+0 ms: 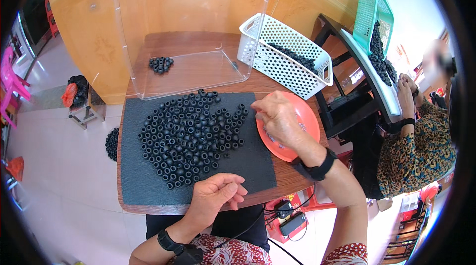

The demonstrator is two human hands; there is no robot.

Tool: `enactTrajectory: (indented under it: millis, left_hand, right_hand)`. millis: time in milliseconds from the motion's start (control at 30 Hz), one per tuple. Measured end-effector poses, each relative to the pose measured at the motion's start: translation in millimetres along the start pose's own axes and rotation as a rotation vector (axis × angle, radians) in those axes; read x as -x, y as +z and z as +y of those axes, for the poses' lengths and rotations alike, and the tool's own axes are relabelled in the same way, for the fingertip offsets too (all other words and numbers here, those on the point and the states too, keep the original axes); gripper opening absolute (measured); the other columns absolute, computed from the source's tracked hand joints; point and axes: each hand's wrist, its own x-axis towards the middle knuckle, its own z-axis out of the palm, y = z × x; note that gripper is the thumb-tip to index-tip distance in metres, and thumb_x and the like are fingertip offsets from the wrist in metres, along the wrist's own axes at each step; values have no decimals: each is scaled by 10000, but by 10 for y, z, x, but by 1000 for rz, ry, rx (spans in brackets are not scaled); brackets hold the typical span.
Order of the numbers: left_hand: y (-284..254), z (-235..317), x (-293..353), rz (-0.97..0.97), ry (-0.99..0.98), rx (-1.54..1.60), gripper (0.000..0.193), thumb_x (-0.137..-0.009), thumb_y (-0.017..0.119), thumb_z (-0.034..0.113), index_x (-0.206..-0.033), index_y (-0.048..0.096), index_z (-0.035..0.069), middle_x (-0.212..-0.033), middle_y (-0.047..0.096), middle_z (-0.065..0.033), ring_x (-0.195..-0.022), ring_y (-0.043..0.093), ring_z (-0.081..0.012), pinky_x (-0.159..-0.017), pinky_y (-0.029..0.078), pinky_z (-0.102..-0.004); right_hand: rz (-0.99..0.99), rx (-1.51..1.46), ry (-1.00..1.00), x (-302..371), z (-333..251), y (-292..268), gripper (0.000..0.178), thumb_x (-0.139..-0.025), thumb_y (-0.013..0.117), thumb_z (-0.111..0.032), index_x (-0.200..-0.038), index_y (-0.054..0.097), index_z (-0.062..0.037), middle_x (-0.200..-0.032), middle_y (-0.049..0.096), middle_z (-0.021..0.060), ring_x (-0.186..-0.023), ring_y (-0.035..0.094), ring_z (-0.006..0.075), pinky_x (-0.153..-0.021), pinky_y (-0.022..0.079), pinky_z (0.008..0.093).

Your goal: Assembling small black plastic components by hand on a workbench.

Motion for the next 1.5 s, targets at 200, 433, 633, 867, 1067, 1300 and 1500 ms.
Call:
enactTrajectory:
  millis: [200,433,633,867,1067,1300,1500]
  left_hand:
    - [-5,-15,15,1,-12,10,202,-914,512,83,-1044,572,-60,-868,637,-154,-706,622,-163,-594,528,-260]
    - [-18,-11,12,3,-4,-15,195,-915,506,78,-1036,573,-60,-864,637,-151,-701,619,-159,-594,529,-262]
    - [-8,-37,23,-4,10,-1,187,-916,503,74,-1025,577,-59,-858,638,-151,-692,619,-161,-588,530,-263]
    - [-11,-43,25,38,49,58,198,-908,520,94,-1025,571,-57,-848,639,-150,-692,610,-165,-589,513,-269]
    - [90,9,37,76,89,111,244,-910,529,161,-1046,574,-37,-883,635,-117,-740,609,-169,-639,477,-272]
    - [212,-38,138,93,109,115,194,-860,600,94,-1003,598,-36,-846,634,-84,-710,605,-146,-621,480,-247]
    - [342,42,229,127,150,60,166,-844,612,53,-982,605,-38,-841,631,-63,-715,598,-114,-645,492,-224]
  right_hand:
    - [-167,-13,10,-136,-47,213,240,-630,627,65,-858,655,-6,-739,593,111,-774,500,273,-691,445,375]
    - [-260,208,7,-177,-32,252,215,-636,666,40,-842,656,-20,-766,564,85,-795,483,257,-710,434,358]
    - [-213,113,33,-88,-1,189,222,-621,648,42,-834,661,-21,-771,573,118,-838,501,278,-735,440,376]
    - [-175,-516,324,358,-651,-159,245,-640,710,-2,-875,667,-51,-842,598,62,-802,535,190,-685,444,294]
    - [-73,-736,315,764,-975,-196,273,-647,724,0,-904,666,-71,-943,613,33,-896,534,157,-701,449,268]
    - [92,-614,176,926,-1122,-122,318,-628,709,11,-929,632,-55,-977,603,69,-888,526,240,-735,443,332]
    - [175,-432,70,1021,-1239,-199,316,-622,677,35,-922,604,-27,-973,591,102,-844,520,290,-711,434,356]
